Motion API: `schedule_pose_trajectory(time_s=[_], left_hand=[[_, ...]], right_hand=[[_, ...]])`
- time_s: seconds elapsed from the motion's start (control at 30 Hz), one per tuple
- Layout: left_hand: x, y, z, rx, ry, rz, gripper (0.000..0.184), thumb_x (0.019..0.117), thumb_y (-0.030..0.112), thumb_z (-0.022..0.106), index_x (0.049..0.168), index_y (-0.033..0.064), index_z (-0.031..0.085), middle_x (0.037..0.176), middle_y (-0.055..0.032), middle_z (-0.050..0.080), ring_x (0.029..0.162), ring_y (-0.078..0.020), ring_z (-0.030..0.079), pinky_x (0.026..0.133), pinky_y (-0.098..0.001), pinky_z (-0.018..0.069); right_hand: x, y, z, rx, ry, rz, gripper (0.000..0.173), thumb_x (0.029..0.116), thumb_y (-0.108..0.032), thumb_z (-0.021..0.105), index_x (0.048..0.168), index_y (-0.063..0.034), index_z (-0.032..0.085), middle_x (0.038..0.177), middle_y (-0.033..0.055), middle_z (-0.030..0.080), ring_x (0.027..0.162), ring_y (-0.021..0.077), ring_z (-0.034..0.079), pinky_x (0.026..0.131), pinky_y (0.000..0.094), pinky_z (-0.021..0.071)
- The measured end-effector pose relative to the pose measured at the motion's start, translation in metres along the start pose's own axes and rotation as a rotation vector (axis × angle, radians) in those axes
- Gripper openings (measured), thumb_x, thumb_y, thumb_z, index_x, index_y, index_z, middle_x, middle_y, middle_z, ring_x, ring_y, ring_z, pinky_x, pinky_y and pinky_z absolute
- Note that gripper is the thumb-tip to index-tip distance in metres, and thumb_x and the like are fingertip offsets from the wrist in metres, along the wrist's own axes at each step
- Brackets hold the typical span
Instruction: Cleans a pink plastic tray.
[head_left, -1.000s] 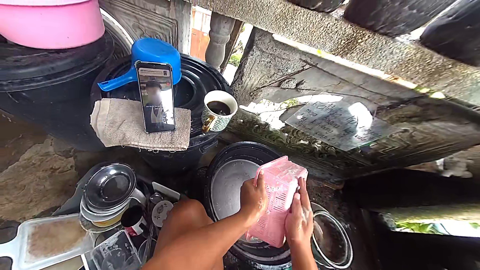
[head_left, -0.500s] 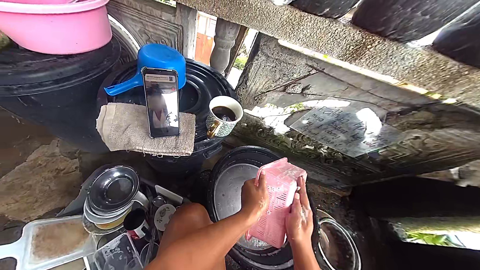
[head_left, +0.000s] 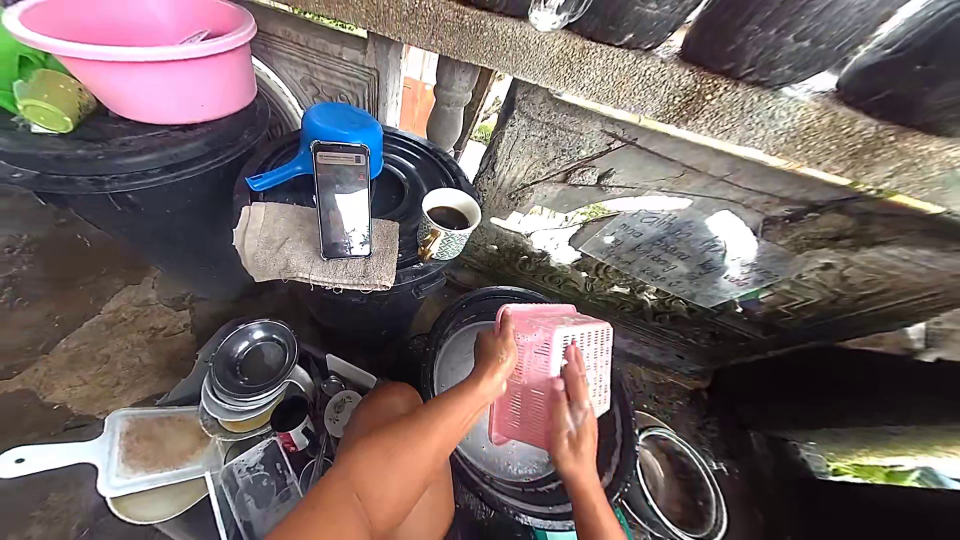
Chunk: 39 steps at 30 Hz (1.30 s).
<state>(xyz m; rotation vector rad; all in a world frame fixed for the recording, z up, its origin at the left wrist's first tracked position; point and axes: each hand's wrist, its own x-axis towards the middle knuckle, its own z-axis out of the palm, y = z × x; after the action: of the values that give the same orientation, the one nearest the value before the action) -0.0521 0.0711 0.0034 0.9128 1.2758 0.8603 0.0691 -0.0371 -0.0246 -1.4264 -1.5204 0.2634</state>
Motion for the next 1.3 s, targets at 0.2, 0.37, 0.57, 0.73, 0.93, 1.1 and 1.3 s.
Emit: schedule_pose_trajectory(time_s=[0.2,0.37,0.57,0.73,0.93,1.1,1.3], left_hand=[[-0.021,0.008,-0.009,-0.134,-0.068,-0.033,0.070,0.1078,0.060,0.034,0.104,-0.0001,0.070,0.102,-0.0195,0.070,0.097,-0.0259,0.069,0.087,-0.0459,0.0573],[-0.038,-0.012,0.006,-0.056,-0.055,0.000,0.074,0.1080,0.061,0.030,0.105,-0.0013,0.070,0.104,-0.0217,0.069,0.101,-0.0282,0.068,0.089,-0.0486,0.0561],[-0.078,-0.023,0.016,0.088,-0.136,0.082,0.071,0.1095,0.057,0.030,0.091,-0.0005,0.068,0.087,-0.0168,0.068,0.084,-0.0257,0.068,0.078,-0.0481,0.0563],[-0.096,-0.030,0.017,0.122,-0.131,0.106,0.071,0.1099,0.056,0.030,0.088,-0.0002,0.067,0.082,-0.0159,0.066,0.081,-0.0263,0.067,0.076,-0.0482,0.0551],[-0.090,-0.031,0.012,0.125,-0.170,0.062,0.075,0.1088,0.060,0.027,0.093,-0.0012,0.067,0.089,-0.0176,0.067,0.086,-0.0266,0.068,0.080,-0.0485,0.0556],[-0.098,-0.023,0.006,0.044,-0.258,0.088,0.070,0.1081,0.059,0.034,0.095,-0.0003,0.068,0.089,-0.0155,0.070,0.084,-0.0234,0.070,0.078,-0.0452,0.0585],[-0.075,-0.015,-0.002,-0.087,-0.175,0.034,0.070,0.1083,0.059,0.034,0.106,-0.0006,0.070,0.100,-0.0185,0.071,0.093,-0.0252,0.071,0.085,-0.0463,0.0587]], right_hand=[[-0.042,0.065,-0.062,-0.210,-0.005,-0.106,0.055,0.1087,-0.026,0.029,0.150,0.0053,0.048,0.161,0.0243,0.040,0.154,0.0352,0.031,0.129,0.0486,0.0261],[-0.048,0.010,-0.045,-0.153,0.035,-0.020,0.061,0.1098,-0.036,0.030,0.153,0.0037,0.043,0.164,0.0265,0.033,0.155,0.0371,0.028,0.128,0.0507,0.0255],[-0.019,0.032,-0.064,-0.106,0.131,-0.039,0.060,0.1117,-0.034,0.027,0.152,0.0076,0.043,0.162,0.0295,0.033,0.155,0.0374,0.027,0.130,0.0479,0.0214],[-0.019,0.021,-0.068,-0.192,0.235,0.240,0.053,0.1119,-0.027,0.031,0.148,0.0090,0.046,0.158,0.0284,0.041,0.152,0.0362,0.035,0.128,0.0451,0.0251],[-0.031,-0.018,-0.052,-0.157,0.067,-0.175,0.056,0.1088,-0.029,0.026,0.148,0.0023,0.052,0.159,0.0215,0.044,0.155,0.0391,0.028,0.129,0.0578,0.0161],[-0.015,0.075,-0.117,-0.312,0.242,0.154,0.055,0.1121,-0.029,0.026,0.140,0.0053,0.058,0.150,0.0220,0.055,0.148,0.0369,0.043,0.126,0.0505,0.0270],[-0.073,0.067,-0.096,-0.356,0.237,0.484,0.051,0.1114,-0.023,0.033,0.154,0.0046,0.041,0.155,0.0263,0.047,0.146,0.0387,0.045,0.122,0.0543,0.0334]])
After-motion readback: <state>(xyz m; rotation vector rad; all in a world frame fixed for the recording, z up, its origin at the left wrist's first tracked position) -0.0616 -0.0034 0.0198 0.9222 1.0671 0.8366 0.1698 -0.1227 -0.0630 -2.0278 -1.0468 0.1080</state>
